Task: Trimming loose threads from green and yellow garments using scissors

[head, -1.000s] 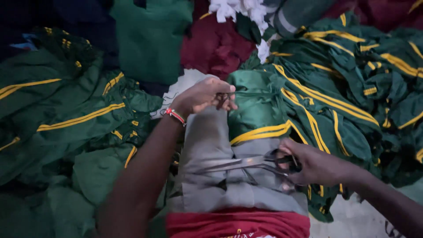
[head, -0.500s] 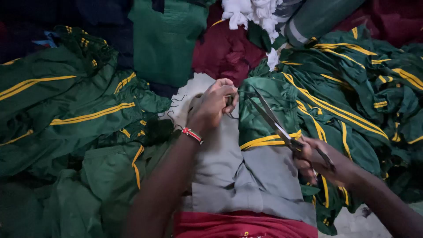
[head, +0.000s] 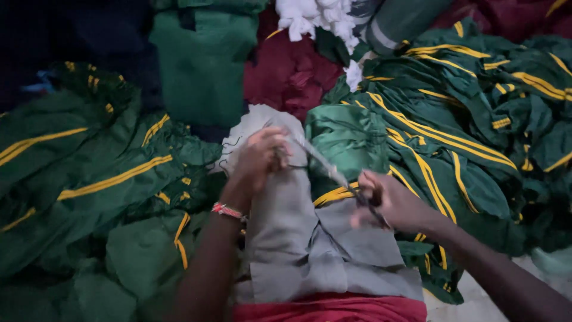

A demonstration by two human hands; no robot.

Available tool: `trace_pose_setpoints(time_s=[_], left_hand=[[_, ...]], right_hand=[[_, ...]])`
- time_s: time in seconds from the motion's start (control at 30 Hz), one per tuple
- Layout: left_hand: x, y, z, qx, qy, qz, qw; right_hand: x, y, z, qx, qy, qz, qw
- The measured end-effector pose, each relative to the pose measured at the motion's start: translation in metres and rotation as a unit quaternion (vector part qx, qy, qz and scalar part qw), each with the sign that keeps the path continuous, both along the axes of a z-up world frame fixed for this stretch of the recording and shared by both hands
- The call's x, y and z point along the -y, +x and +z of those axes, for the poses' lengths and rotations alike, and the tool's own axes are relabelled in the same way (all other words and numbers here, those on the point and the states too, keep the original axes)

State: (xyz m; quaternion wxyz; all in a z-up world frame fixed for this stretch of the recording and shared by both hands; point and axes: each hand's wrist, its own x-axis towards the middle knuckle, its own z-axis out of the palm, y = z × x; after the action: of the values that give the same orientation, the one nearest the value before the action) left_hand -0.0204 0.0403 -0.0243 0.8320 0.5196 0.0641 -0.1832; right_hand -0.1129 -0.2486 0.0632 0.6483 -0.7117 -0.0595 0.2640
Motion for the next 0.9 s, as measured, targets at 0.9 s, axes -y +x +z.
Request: trace_pose_setpoints(time_s=[0.9], left_hand=[[0.174, 0.095, 0.031, 0.263, 0.277, -0.178, 0.907]], right_hand=[[-0.029, 0.03, -0.009, 0.131, 0.062, -0.361, 0.921]])
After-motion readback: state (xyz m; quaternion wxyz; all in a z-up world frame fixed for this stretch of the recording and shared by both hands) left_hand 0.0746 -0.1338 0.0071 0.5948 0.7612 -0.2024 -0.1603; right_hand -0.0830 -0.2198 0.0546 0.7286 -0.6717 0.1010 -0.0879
